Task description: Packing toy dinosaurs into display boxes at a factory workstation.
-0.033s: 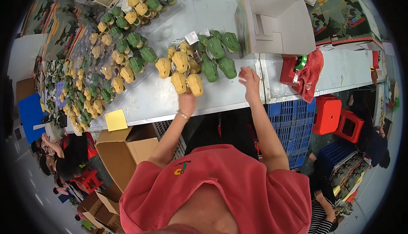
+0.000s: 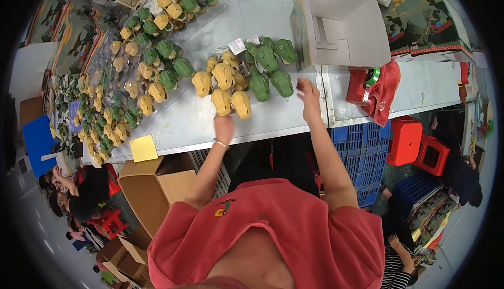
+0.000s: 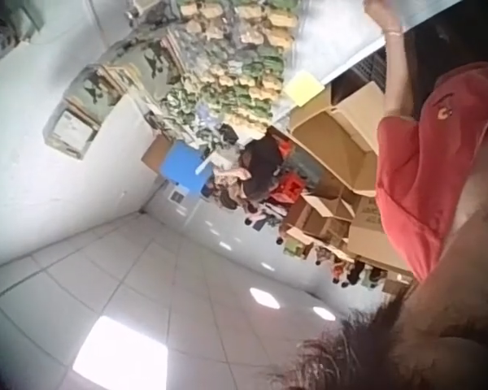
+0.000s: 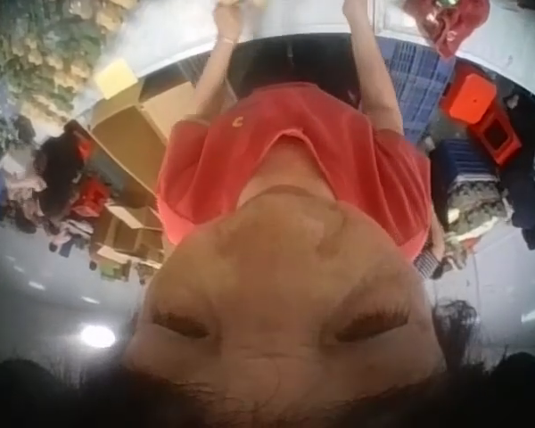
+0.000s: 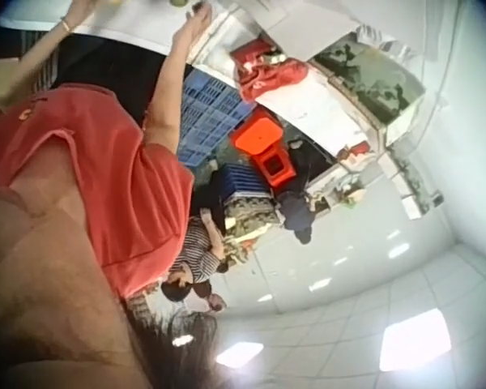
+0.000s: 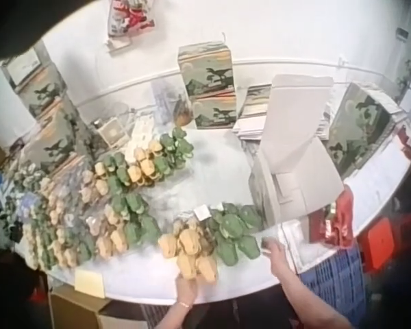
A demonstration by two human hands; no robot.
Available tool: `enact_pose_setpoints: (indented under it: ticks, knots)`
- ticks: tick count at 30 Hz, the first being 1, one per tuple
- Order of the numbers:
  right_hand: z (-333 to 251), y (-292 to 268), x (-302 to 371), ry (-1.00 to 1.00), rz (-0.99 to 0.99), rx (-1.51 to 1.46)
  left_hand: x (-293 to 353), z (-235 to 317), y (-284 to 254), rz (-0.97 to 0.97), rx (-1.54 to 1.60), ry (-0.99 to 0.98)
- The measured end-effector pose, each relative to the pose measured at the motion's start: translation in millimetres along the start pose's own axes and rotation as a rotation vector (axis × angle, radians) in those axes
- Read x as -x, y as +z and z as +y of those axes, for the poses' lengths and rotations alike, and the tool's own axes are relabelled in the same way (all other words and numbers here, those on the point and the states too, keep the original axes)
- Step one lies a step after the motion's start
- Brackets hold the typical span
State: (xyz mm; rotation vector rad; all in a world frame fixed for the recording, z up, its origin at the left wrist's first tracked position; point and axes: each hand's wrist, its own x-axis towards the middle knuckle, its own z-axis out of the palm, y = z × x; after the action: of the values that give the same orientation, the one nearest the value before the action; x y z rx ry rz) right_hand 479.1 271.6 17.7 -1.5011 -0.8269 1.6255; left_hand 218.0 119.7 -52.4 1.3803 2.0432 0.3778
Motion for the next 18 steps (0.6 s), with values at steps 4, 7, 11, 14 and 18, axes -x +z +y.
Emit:
enact_pose_setpoints:
  ticks: [4, 7, 11, 14, 18]
  knots:
    - [22, 4, -76, 0.117, -0.103, -0.101, -36, -8, -47, 0.390, 1.440, -0.412]
    - [15, 33, -83, 0.148, -0.198, -0.100, -63, 19, -79, 0.098, 1.830, -0.305]
    - [4, 62, -107, 0.244, -0.386, -0.247, -77, 28, -81, -0.144, 1.753, -0.234]
    - [20, 68, -143, 0.213, -0.305, -0.236, -87, 39, -76, -0.189, 1.782, -0.285]
    - [22, 70, -131, 0.226, -0.488, 0.043, -87, 39, -77, -0.093, 1.699, -0.284]
